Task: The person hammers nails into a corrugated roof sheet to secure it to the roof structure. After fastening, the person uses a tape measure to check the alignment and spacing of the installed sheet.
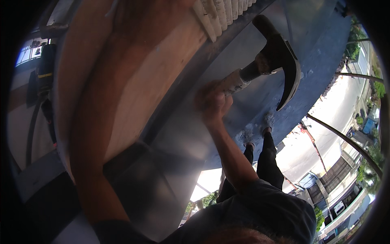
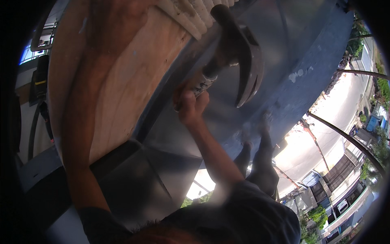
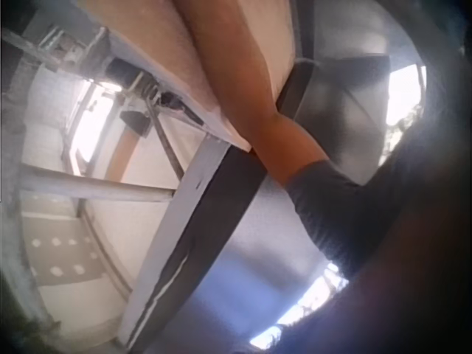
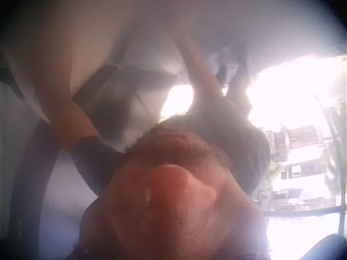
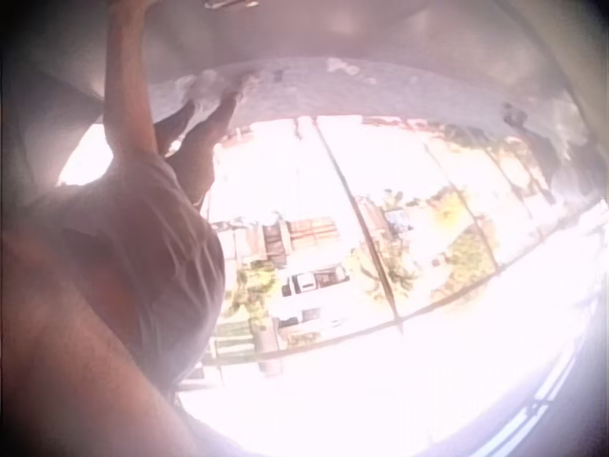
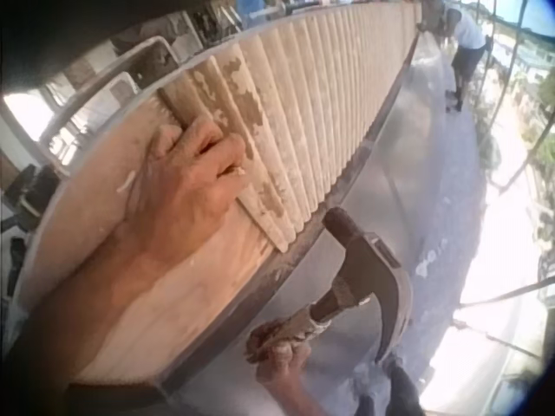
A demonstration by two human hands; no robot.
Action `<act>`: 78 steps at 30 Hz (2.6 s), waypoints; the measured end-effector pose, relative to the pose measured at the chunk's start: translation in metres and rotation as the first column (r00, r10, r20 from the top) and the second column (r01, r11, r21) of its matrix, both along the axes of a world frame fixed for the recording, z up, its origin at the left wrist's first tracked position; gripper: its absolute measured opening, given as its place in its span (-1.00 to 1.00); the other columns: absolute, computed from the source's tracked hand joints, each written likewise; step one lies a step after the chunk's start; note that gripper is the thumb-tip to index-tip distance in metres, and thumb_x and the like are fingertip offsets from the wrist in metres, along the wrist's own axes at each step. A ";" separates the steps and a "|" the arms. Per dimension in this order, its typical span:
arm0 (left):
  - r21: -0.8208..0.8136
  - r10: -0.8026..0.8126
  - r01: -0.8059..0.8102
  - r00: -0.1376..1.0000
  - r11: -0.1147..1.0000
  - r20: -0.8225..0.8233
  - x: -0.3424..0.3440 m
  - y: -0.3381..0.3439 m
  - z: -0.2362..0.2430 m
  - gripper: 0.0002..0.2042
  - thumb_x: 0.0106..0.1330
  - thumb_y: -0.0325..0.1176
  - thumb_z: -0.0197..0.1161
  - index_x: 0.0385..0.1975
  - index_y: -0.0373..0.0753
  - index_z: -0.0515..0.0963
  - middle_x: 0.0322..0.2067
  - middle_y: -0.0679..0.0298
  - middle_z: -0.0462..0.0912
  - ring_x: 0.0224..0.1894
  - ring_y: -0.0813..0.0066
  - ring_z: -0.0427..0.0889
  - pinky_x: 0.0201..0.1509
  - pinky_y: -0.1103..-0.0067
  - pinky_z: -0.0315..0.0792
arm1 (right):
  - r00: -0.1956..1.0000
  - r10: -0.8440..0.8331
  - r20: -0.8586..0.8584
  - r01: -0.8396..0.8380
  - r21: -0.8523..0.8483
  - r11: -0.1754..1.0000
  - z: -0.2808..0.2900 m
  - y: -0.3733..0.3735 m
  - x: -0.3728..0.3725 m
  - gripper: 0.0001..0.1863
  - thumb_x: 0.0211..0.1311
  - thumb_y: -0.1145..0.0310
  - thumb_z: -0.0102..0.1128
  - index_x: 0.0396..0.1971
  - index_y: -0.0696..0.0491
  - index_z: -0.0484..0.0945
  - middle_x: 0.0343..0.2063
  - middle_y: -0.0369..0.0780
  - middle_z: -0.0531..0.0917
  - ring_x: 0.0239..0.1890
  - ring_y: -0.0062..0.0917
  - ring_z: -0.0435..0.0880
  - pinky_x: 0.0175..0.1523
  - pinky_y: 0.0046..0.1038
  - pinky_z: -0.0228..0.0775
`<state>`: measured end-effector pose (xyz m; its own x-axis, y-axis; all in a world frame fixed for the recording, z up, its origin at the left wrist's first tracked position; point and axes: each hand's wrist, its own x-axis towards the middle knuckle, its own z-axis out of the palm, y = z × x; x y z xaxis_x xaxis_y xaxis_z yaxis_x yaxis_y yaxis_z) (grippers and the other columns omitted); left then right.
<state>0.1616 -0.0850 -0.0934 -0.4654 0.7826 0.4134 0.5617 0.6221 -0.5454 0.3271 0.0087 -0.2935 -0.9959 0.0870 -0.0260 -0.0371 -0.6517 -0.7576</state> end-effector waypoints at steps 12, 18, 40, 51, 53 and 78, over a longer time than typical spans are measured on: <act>-0.016 0.022 -0.022 1.000 1.000 -0.007 0.002 0.002 0.003 -0.95 0.08 -0.42 0.22 -0.55 -0.17 0.62 -0.27 0.42 0.56 -0.09 0.42 0.48 -0.03 0.37 0.25 | 0.995 -0.011 -0.102 0.016 0.045 0.999 0.009 0.030 -0.017 -0.39 0.49 -0.20 -0.03 -0.36 0.14 0.42 -0.66 -0.24 0.51 -0.75 -0.58 0.45 -0.63 -0.52 0.31; 0.007 0.017 -0.016 0.999 1.000 -0.050 -0.003 -0.002 -0.004 -0.94 0.09 -0.39 0.23 -0.56 -0.16 0.61 -0.27 0.41 0.56 -0.08 0.42 0.48 -0.03 0.37 0.26 | 0.937 0.224 0.269 -0.275 0.170 0.946 0.015 0.030 -0.021 -0.43 0.49 -0.18 0.00 -0.34 0.13 0.39 -0.63 -0.29 0.48 -0.69 -0.67 0.42 -0.60 -0.58 0.27; 0.036 -0.011 0.014 0.998 0.999 -0.066 -0.005 -0.003 -0.007 -0.94 0.08 -0.42 0.22 -0.57 -0.17 0.62 -0.30 0.41 0.57 -0.10 0.39 0.49 -0.06 0.38 0.28 | 0.942 0.221 0.253 -0.228 -0.004 0.974 -0.021 0.026 -0.013 -0.42 0.39 -0.20 0.17 -0.30 0.12 0.41 -0.61 -0.36 0.47 -0.65 -0.73 0.40 -0.59 -0.59 0.26; -0.005 0.036 -0.036 0.999 0.999 -0.024 0.001 -0.001 -0.003 -0.96 0.07 -0.43 0.23 -0.55 -0.18 0.62 -0.33 0.41 0.56 -0.11 0.40 0.49 -0.07 0.39 0.28 | 0.935 0.273 0.225 -0.273 -0.033 0.962 -0.025 0.033 -0.024 -0.42 0.42 -0.21 0.11 -0.33 0.10 0.42 -0.60 -0.32 0.49 -0.64 -0.68 0.43 -0.60 -0.55 0.27; 0.005 0.017 -0.017 0.999 1.000 -0.051 -0.002 -0.003 -0.004 -0.96 0.07 -0.43 0.23 -0.54 -0.17 0.62 -0.34 0.42 0.55 -0.11 0.41 0.49 -0.07 0.39 0.28 | 0.964 0.241 0.113 -0.235 -0.060 0.970 -0.035 0.034 -0.018 -0.43 0.44 -0.21 0.08 -0.33 0.10 0.42 -0.60 -0.31 0.50 -0.64 -0.66 0.45 -0.59 -0.52 0.30; -0.043 0.160 -0.156 0.978 0.987 0.134 0.003 -0.004 -0.003 -0.82 0.12 -0.40 0.26 -0.27 -0.08 0.69 -0.10 0.51 0.59 0.06 0.51 0.49 0.02 0.38 0.26 | 0.913 0.256 0.317 -0.285 0.048 0.957 -0.013 0.032 -0.018 -0.42 0.46 -0.23 0.02 -0.40 0.05 0.36 -0.60 -0.33 0.48 -0.62 -0.66 0.46 -0.54 -0.52 0.37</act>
